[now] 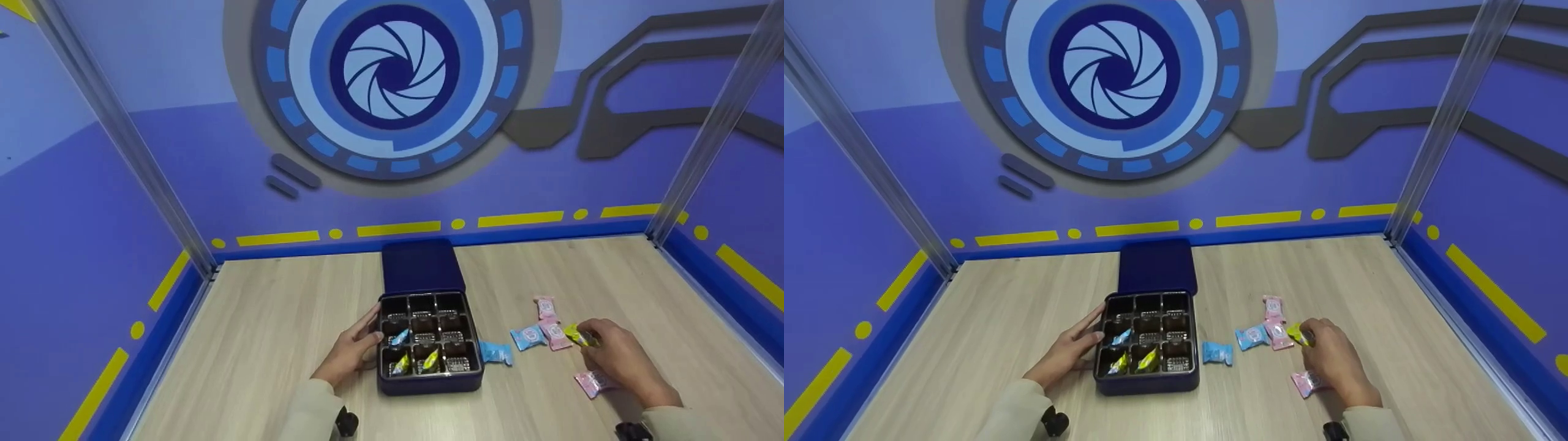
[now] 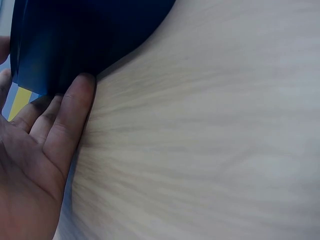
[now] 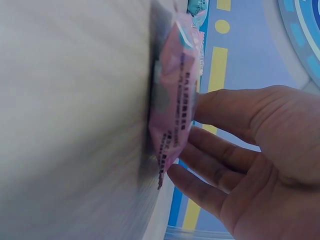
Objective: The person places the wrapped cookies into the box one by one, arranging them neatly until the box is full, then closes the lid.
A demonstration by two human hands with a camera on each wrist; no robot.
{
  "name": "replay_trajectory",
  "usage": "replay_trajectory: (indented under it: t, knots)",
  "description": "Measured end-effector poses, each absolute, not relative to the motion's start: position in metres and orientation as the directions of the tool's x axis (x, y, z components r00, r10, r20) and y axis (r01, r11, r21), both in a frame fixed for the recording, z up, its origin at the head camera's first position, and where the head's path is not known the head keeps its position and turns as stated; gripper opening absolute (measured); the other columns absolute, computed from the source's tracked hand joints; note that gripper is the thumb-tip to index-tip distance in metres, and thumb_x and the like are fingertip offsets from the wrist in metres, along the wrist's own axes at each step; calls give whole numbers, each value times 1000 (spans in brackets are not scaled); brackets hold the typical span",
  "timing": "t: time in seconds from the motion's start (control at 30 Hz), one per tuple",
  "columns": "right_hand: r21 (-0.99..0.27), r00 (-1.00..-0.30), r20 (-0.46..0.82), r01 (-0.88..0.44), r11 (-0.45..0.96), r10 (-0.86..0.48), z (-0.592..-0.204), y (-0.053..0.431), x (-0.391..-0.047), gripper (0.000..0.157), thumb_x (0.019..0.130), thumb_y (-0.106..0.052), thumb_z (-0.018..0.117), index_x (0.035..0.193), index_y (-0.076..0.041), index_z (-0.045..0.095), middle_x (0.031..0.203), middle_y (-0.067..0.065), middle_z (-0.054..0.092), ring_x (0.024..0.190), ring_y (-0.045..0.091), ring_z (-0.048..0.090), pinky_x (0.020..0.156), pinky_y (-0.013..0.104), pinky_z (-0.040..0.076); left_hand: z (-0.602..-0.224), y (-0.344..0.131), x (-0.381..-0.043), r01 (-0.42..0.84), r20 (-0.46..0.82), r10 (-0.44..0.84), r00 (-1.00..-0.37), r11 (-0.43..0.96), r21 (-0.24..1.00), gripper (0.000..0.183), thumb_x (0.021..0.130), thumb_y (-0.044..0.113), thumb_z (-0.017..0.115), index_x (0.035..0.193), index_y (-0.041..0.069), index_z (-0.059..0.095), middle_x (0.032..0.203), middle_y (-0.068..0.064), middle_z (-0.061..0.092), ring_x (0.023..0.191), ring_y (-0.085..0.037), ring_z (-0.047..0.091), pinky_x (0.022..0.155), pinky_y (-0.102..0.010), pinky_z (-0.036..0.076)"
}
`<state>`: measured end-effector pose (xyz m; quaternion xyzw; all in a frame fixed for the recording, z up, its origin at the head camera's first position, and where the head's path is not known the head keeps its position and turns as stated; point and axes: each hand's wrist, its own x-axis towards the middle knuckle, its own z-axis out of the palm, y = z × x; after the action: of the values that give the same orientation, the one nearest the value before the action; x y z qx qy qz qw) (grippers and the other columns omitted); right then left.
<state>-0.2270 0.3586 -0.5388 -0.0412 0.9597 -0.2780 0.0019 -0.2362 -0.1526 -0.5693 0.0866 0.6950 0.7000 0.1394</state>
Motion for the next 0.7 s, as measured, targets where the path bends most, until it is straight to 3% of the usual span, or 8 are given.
replay_trajectory:
  t: [0.1,0.33,0.7]
  knots:
    - [-535,-997,-14,-53,843,-71,-537,359,-227,41,87,12,71,128,14,63,124,33,62,114,49,61,99,69,49,-570,-153,-236,-76,-71,314,-947,-3,997,66,110,21,61,169,26,32,176,-15,13,150,-44,36,94,-51,59]
    - [-509,-992,82,-127,852,-99,-540,359,-226,38,83,15,72,121,14,65,113,29,66,107,49,64,94,66,51,-568,-152,-235,-92,-81,308,-948,-22,995,68,109,21,63,169,26,32,176,-15,15,144,-36,48,92,-47,61]
    - [-484,-993,26,-115,868,-117,-537,361,-228,44,81,14,71,124,14,64,121,34,62,111,50,62,97,69,49,-565,-151,-234,-92,-98,288,-953,34,995,67,109,24,63,169,29,33,176,-13,15,149,-44,40,96,-53,58]
